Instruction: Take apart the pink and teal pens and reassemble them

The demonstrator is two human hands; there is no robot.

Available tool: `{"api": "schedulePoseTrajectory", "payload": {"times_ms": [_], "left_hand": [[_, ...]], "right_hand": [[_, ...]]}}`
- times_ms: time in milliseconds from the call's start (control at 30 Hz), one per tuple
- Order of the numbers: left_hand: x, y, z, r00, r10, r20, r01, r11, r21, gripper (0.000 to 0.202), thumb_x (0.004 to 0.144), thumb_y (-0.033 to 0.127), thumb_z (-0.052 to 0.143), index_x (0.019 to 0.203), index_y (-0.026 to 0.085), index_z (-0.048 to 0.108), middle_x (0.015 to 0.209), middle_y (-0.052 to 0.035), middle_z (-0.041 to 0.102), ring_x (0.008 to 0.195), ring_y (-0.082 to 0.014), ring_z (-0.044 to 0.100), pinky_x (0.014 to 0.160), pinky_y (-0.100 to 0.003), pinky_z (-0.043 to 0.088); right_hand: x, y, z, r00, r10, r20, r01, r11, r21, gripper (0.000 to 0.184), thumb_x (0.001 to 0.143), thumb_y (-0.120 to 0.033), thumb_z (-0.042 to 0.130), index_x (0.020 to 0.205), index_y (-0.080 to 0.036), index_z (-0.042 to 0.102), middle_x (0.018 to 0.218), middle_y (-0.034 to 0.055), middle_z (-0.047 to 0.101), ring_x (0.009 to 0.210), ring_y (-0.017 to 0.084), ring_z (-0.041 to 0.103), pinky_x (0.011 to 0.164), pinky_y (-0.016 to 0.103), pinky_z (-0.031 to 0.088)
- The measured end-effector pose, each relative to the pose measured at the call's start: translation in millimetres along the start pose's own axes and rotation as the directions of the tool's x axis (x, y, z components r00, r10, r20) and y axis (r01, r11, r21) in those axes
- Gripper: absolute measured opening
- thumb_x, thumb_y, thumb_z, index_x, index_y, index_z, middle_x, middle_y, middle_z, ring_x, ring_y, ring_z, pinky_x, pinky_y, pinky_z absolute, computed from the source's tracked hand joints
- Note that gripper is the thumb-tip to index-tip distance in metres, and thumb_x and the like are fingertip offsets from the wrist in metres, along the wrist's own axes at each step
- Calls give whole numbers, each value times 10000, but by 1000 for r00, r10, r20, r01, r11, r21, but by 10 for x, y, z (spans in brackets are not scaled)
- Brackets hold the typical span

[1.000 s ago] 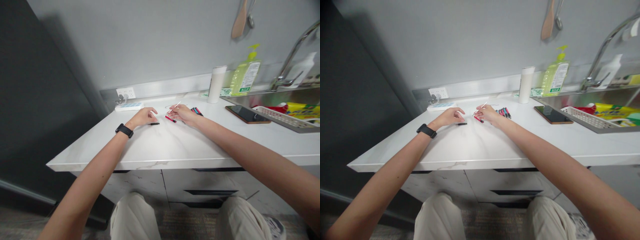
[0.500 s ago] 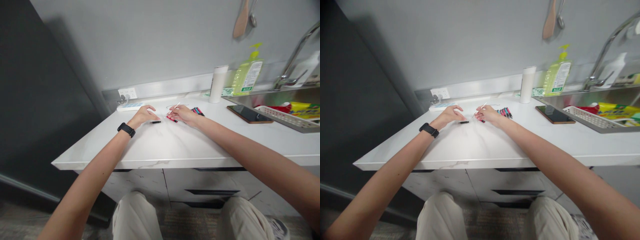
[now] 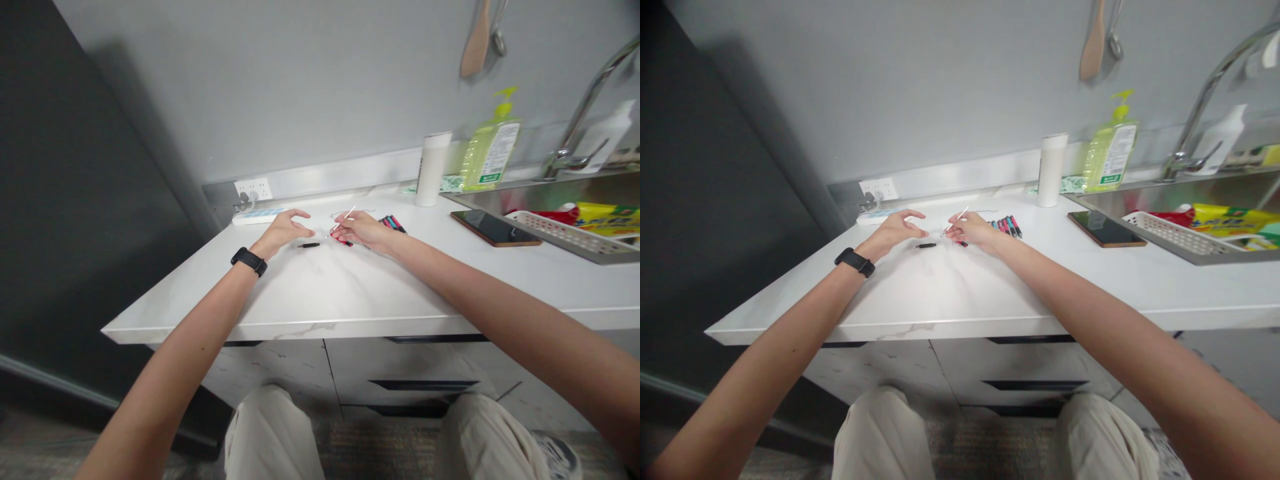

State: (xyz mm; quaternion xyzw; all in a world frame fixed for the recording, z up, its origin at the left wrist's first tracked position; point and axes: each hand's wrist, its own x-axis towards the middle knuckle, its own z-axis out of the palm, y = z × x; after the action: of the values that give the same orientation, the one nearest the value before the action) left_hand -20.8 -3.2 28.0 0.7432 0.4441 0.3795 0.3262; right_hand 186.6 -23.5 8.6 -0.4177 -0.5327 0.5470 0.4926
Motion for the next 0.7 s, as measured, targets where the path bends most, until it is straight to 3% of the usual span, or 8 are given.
{"api": "schedulePoseTrajectory", "payload": {"times_ms": [100, 267, 367, 500, 700], "left_hand": [[-2, -6, -4, 999, 32, -2, -32, 999, -3, 487, 529, 325, 821, 932, 160, 604, 562, 41, 604, 541, -117, 563, 588, -249, 406], [2, -27, -13, 993, 50, 107, -39, 994, -104, 444, 592, 315, 770, 970, 147, 609, 723, -45, 705, 744, -176, 653, 755, -304, 457], [8, -20, -15, 996, 23, 83, -16, 996, -92, 444, 592, 280, 758, 989, 135, 621, 756, -67, 721, 809, -198, 662, 806, -324, 451], [6, 1, -17, 999, -32, 29, 33, 999, -23, 498, 546, 289, 798, 993, 135, 639, 723, -48, 708, 715, -180, 649, 733, -304, 454], [-10, 1, -16, 1000, -15, -12, 16, 1000, 19, 452, 483, 296, 843, 846, 145, 622, 575, 19, 620, 557, -125, 575, 596, -260, 415]], "right_hand": [[-25, -21, 14, 1000, 5, -5, -5, 1000, -3, 116, 912, -96, 461, 843, -152, 535, 728, 55, 688, 630, 102, 646, 664, 232, 525], [-54, -48, 32, 1000, 13, 2, -13, 1000, -11, 104, 912, -106, 473, 842, -154, 533, 714, 54, 689, 621, 103, 642, 664, 231, 520], [-50, -43, 28, 1000, 13, 9, -12, 1000, -8, 91, 910, -112, 484, 845, -156, 531, 701, 51, 685, 618, 107, 642, 659, 231, 519], [-41, -28, 17, 1000, 9, 27, -9, 1000, -6, 93, 915, -115, 477, 848, -155, 528, 698, 53, 684, 622, 108, 644, 662, 233, 522], [-52, -33, 22, 999, 20, 29, -20, 1000, -13, 87, 919, -120, 476, 856, -152, 527, 697, 55, 682, 599, 103, 634, 644, 227, 516]]}}
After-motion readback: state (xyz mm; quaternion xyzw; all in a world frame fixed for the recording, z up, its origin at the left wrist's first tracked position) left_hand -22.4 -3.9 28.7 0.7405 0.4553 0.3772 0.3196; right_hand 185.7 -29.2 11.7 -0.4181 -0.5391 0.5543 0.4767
